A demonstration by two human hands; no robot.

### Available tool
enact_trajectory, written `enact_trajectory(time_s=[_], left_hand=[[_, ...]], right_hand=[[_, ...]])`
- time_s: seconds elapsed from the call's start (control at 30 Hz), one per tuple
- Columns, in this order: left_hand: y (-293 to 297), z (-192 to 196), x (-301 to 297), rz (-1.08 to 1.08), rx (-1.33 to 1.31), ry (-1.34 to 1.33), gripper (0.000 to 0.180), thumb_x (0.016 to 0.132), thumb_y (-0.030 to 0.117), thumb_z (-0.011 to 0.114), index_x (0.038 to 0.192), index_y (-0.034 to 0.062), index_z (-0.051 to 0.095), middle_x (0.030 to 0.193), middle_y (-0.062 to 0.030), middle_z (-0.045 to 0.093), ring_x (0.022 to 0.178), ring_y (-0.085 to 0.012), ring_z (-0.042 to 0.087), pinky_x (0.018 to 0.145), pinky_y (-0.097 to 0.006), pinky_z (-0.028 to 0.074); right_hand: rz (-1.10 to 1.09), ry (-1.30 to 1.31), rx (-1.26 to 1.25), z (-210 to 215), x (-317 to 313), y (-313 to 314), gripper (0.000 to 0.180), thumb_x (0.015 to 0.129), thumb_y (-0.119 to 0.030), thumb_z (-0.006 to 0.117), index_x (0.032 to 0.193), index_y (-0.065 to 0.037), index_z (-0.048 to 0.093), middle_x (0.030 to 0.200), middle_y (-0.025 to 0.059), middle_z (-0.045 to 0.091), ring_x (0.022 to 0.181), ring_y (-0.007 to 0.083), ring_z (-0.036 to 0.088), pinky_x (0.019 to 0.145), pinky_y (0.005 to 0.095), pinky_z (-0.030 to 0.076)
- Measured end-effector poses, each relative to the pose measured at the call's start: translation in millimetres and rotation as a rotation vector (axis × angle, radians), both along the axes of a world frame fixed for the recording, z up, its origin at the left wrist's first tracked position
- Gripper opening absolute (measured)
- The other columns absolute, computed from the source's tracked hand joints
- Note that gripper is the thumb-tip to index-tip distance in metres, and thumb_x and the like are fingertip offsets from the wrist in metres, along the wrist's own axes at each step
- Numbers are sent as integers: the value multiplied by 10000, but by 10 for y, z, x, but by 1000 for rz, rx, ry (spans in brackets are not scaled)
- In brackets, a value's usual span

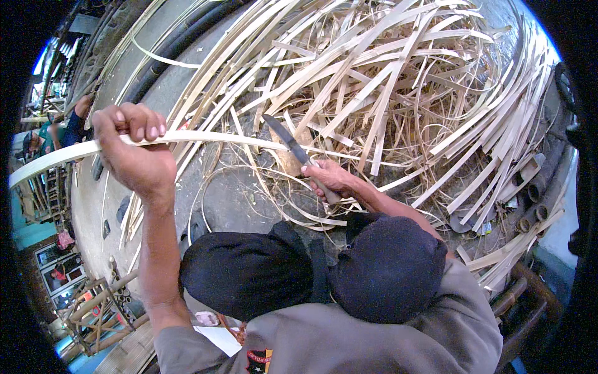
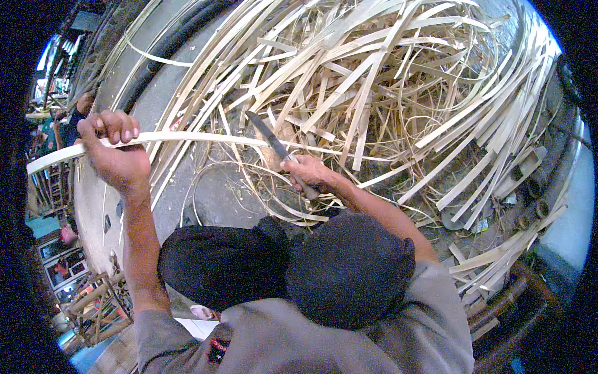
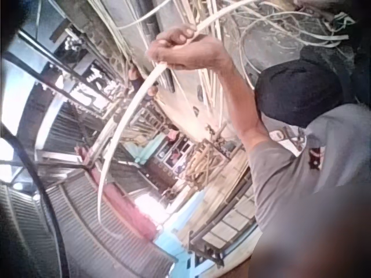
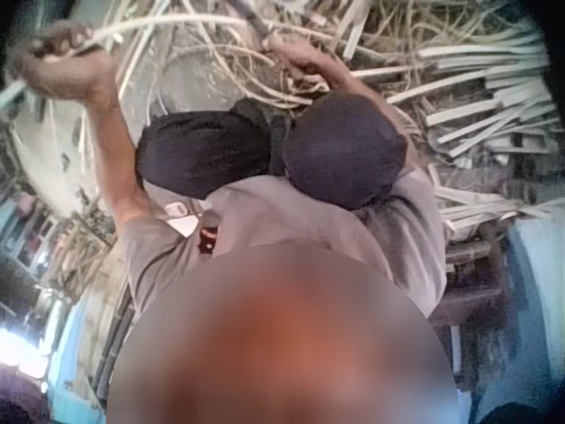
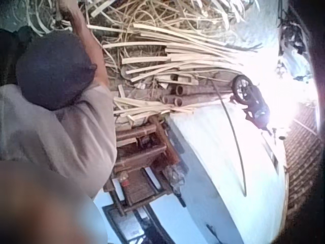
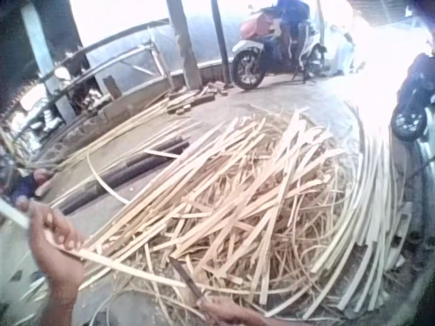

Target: The person sits on the floor and uses a knife to split long bamboo strips into thinner pieces. They hold the bamboo with one hand and guide the knife with the other, repeatedly peeling and separating the material into a growing pile.

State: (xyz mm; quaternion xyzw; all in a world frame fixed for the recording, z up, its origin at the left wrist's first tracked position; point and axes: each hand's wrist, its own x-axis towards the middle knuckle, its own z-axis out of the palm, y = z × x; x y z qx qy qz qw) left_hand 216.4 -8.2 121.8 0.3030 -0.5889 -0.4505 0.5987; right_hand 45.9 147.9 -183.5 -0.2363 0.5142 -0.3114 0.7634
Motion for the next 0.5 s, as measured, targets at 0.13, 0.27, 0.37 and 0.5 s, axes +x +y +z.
enact_trajectory(time_s=[0.13,0.27,0.37,0.5], left_hand=[[102,333,66,13,-67,-31,420,1052,458,386,763,155,427,554,38,287,429,-98,288,446,-276,282],[149,418,-31,171,-71,-24,456,1046,481,393,733,151,422,526,43,269,398,-88,264,385,-262,243],[258,283,-108,268,-96,-51,471,1043,492,398,720,149,412,516,34,291,396,-77,270,361,-246,224],[509,67,-194,307,-186,59,476,1043,490,403,709,151,378,504,27,285,397,-74,261,362,-241,212]], right_hand=[[139,340,-231,43,33,-130,508,918,-438,595,958,66,544,788,189,642,639,270,642,607,420,519],[94,510,-478,32,50,-200,560,918,-420,572,1142,84,478,946,332,643,903,456,649,818,526,497],[134,538,-479,-2,75,-156,526,945,-428,556,1162,40,454,989,360,638,940,507,635,829,548,490],[55,649,-486,11,127,-36,483,965,-427,550,1122,24,478,938,348,652,922,531,632,813,568,491]])
